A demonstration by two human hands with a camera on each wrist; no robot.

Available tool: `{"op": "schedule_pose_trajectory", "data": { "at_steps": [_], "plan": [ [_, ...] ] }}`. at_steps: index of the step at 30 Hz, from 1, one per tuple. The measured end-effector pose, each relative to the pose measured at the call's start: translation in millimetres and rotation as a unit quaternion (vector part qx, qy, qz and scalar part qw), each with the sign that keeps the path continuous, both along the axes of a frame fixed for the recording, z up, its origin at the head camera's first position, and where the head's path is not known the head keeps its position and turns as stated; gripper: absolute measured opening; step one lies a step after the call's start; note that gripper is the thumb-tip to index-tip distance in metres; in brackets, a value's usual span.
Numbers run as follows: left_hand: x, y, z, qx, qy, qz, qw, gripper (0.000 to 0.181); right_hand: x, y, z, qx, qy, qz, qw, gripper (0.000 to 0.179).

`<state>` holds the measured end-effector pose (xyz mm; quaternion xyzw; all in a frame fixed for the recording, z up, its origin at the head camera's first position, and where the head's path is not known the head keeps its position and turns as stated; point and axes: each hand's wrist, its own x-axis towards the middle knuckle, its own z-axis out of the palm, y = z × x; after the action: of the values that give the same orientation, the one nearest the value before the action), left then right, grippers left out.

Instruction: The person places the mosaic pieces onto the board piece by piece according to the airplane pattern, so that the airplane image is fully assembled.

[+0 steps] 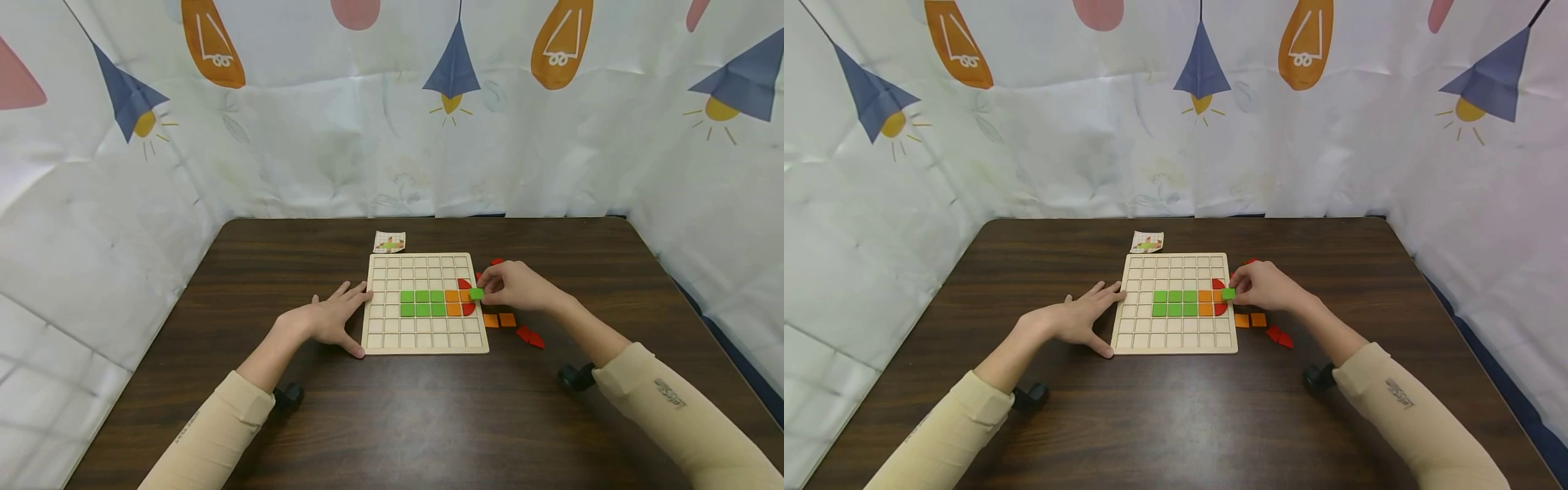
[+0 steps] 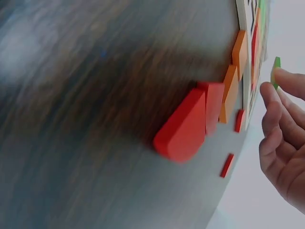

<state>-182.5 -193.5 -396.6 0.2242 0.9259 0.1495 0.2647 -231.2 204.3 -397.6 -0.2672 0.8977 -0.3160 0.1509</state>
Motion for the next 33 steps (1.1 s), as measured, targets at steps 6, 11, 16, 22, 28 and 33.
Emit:
{"op": "schedule_pose_trajectory", "data": {
  "at_steps": [6,11,16,22,28,33],
  "plan": [
    [-0.5,0.2,-1.7,-0.002,0.004,0.001,1.0000,0.120,-0.6,-15.0,-3.4,-0.010,0.021,0.013,0.9997,0.022],
    [0.7,-0.1,-1.6,-0.005,0.003,0.004,1.0000,0.120,-0.8,-30.0,-6.8,-0.025,0.027,0.012,0.9993,0.020],
    [-0.3,-0.2,-1.4,-0.004,0.004,0.002,1.0000,0.120,0.2,-45.6,-9.7,-0.028,0.040,0.010,0.9987,0.020],
    [-0.1,-0.6,-0.4,-0.008,0.006,0.000,1.0000,0.119,3.8,-64.5,-10.4,-0.040,0.050,0.028,0.9975,0.021],
    [-0.7,0.6,-0.4,-0.004,0.004,-0.002,1.0000,0.118,5.3,-80.9,-11.1,-0.041,0.061,0.045,0.9963,0.020],
    [-1.4,0.5,-2.2,-0.011,0.004,0.000,0.9999,0.118,5.7,-91.9,-11.2,-0.045,0.071,0.063,0.9944,0.020]
  ]
}}
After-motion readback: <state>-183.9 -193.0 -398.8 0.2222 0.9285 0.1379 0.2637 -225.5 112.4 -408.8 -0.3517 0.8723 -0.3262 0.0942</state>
